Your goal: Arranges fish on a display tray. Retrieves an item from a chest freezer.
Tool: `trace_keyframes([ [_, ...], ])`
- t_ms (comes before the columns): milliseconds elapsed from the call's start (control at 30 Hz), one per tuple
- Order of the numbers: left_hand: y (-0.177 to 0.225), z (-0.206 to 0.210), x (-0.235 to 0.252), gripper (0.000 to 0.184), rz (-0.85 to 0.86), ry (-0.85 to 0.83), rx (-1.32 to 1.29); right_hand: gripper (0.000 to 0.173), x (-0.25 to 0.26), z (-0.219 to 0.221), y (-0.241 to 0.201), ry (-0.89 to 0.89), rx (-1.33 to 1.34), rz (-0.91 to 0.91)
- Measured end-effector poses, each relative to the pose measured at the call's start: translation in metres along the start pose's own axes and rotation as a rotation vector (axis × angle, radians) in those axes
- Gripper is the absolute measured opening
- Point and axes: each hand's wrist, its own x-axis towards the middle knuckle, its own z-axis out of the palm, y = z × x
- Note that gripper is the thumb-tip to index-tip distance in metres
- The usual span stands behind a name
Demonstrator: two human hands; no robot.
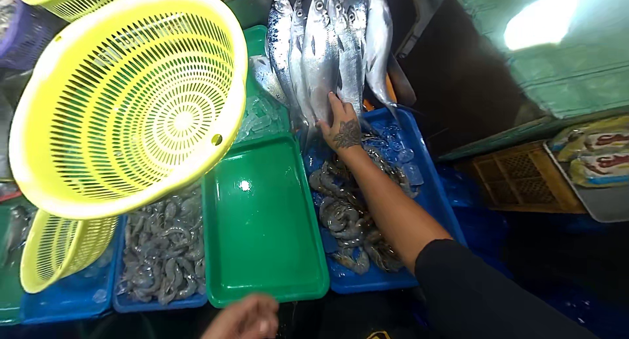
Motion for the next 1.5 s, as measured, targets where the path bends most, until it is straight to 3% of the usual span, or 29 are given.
trace_keyframes([
  [133,0.094,-0.048,0.166,0.03,0.278,0.174,0.232,0.075,0.001,-0.001,0.01,0.016,0.056,-0.047],
  [200,0.126,-0.077,0.255,0.029,0.285,0.378,0.225,0.075,0.003,-0.004,0.013,0.006,0.088,-0.045],
  [300,0.162,-0.131,0.377,0.05,0.213,0.687,0.016,0.076,0.006,-0.01,0.017,-0.02,0.154,-0.05],
  [367,0.184,-0.163,0.435,0.065,0.168,0.809,-0.057,0.076,0.008,-0.013,0.018,-0.042,0.174,-0.061],
  [467,0.214,-0.185,0.485,0.069,0.203,0.893,-0.242,0.077,0.013,-0.011,0.025,-0.061,0.172,-0.066],
  [567,0.227,-0.191,0.503,0.066,0.266,0.889,-0.325,0.077,0.016,-0.011,0.031,-0.095,0.214,-0.039],
  [767,0.236,-0.209,0.514,0.041,0.662,0.706,-0.127,0.077,0.015,-0.004,0.038,-0.085,0.27,-0.028],
  [833,0.249,-0.208,0.52,0.039,0.724,0.715,-0.117,0.076,0.017,-0.005,0.038,-0.067,0.265,-0.04],
  [1067,0.26,-0.221,0.525,0.065,0.266,0.974,-0.052,0.078,0.011,-0.002,0.038,-0.053,0.241,-0.115],
  [1200,0.26,-0.213,0.519,0.059,0.327,0.959,0.017,0.077,0.014,-0.009,0.04,-0.081,0.263,-0.092],
  [1300,0.254,-0.21,0.517,0.059,0.383,0.936,-0.042,0.056,0.02,-0.029,0.038,-0.078,0.162,-0.102],
  [1400,0.26,-0.201,0.508,0.058,0.422,0.9,-0.096,0.033,0.047,-0.06,0.017,0.066,0.047,-0.27],
  [1500,0.264,-0.194,0.5,0.052,0.383,0.891,-0.113,0.033,0.107,-0.085,-0.026,0.246,-0.006,-0.514],
])
